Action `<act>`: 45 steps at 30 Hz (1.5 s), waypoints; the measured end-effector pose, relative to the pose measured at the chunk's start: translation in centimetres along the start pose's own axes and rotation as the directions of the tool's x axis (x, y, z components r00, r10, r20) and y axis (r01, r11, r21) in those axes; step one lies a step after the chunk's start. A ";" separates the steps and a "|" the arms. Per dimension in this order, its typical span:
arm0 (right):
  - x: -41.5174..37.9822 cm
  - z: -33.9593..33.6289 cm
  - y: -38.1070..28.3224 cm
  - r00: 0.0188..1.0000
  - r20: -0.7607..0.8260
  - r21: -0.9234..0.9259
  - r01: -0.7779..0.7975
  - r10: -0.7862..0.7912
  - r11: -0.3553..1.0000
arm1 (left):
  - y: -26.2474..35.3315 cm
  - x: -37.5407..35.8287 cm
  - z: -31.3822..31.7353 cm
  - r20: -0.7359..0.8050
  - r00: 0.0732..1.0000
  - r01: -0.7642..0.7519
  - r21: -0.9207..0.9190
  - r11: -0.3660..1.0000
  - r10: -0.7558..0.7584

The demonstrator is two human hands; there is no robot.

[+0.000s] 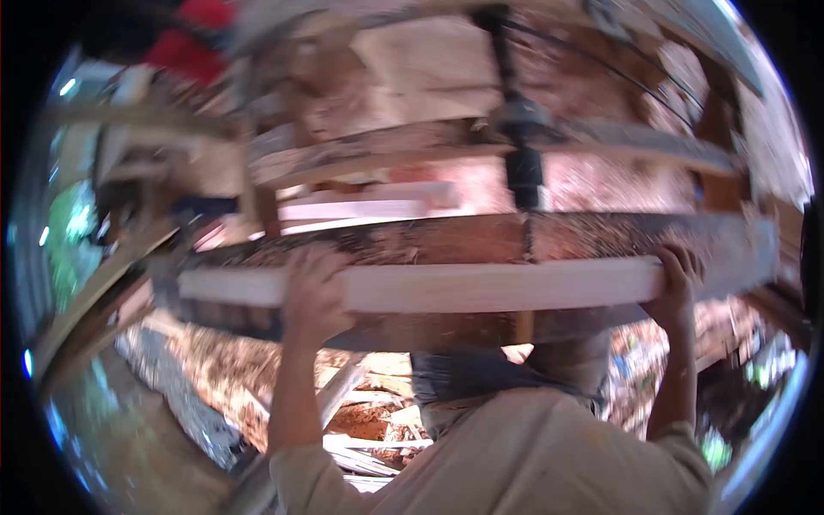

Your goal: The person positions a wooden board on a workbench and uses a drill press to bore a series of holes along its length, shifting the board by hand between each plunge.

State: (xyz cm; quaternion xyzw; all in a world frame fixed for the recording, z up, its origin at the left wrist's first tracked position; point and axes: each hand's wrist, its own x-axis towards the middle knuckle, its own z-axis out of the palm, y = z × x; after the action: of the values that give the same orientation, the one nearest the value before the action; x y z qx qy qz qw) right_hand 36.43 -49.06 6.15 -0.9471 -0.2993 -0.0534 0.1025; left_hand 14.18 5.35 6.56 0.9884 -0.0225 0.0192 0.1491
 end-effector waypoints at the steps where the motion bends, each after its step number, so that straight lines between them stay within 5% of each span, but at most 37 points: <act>1: 0.1 0.3 0.1 0.999 -0.033 0.022 0.023 -0.022 0.999 | -0.1 0.0 -0.3 0.024 1.000 0.019 -0.045 0.999 -0.018; 10: 0.3 -0.5 -1.2 0.985 0.085 -0.038 -0.150 0.152 0.988 | 1.4 0.6 0.0 0.023 0.989 0.142 0.151 0.978 -0.147; 14: -0.2 0.1 -0.5 0.996 0.020 -0.044 -0.089 0.090 0.995 | 1.2 0.0 0.7 -0.014 0.993 0.120 0.193 0.974 -0.119; 18: -5.0 1.1 1.1 0.989 0.097 -0.120 -0.099 0.111 0.988 | 3.8 -2.9 -0.2 0.157 0.962 0.183 0.234 0.955 -0.223; 19: -6.4 -2.7 -2.5 0.988 0.117 -0.037 -0.097 0.100 0.995 | 4.2 -4.5 1.0 0.122 0.976 0.148 0.229 0.962 -0.179; 24: -8.1 -1.8 1.5 1.000 0.007 -0.048 0.003 -0.003 0.999 | 7.1 -7.6 3.6 0.074 0.997 0.028 0.145 0.989 -0.039; 26: -7.4 -2.9 2.0 0.999 0.028 0.005 -0.030 0.030 1.000 | 8.0 -7.3 4.0 -0.112 0.993 0.047 0.082 0.996 -0.037; 30: -7.9 -3.5 4.4 0.991 0.098 0.006 -0.087 0.086 0.996 | 10.4 -5.5 4.3 -0.073 0.996 0.049 0.072 0.996 -0.044; 33: -6.9 -4.1 2.4 0.965 0.203 -0.014 -0.165 0.164 0.986 | 12.4 -3.4 1.6 0.087 0.991 0.094 0.045 0.995 -0.098; 34: -6.8 -3.2 1.1 0.973 0.202 -0.022 -0.106 0.108 0.994 | 12.4 -2.2 0.8 0.177 0.974 0.192 -0.321 0.927 -0.140; 35: -6.6 -2.4 -0.7 0.971 0.217 0.002 -0.102 0.099 0.995 | 12.3 -1.1 0.3 0.274 0.951 0.291 -0.630 0.720 -0.144; 39: -5.2 -4.6 -5.2 0.955 0.291 0.065 -0.077 0.055 0.995 | 12.5 6.3 2.5 0.418 0.907 0.289 -0.537 0.793 -0.047; 40: -4.9 -4.6 -4.7 0.957 0.286 0.063 -0.068 0.047 0.996 | 11.5 8.1 5.0 0.543 0.833 0.249 -0.539 0.804 0.106; 41: -4.2 -4.3 -3.7 0.927 0.374 0.267 -0.093 -0.014 0.959 | 11.3 9.4 6.1 0.648 0.718 0.207 -0.546 0.812 0.253; 43: -2.3 -3.2 -2.5 0.881 0.419 0.676 -0.142 -0.220 0.723 | 12.4 11.1 5.9 0.710 0.668 0.297 -0.529 0.795 0.223; 45: -0.2 -2.8 -3.8 0.876 0.407 0.720 -0.134 -0.259 0.680 | 11.5 12.6 6.6 0.768 0.608 0.380 -0.505 0.775 0.202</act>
State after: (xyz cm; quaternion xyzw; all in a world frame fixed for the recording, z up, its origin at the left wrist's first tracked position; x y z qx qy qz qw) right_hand 33.93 -46.75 9.43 -0.7979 -0.3442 0.3019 0.3920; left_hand 26.36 -8.10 4.18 0.7839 -0.0378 -0.4340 0.4425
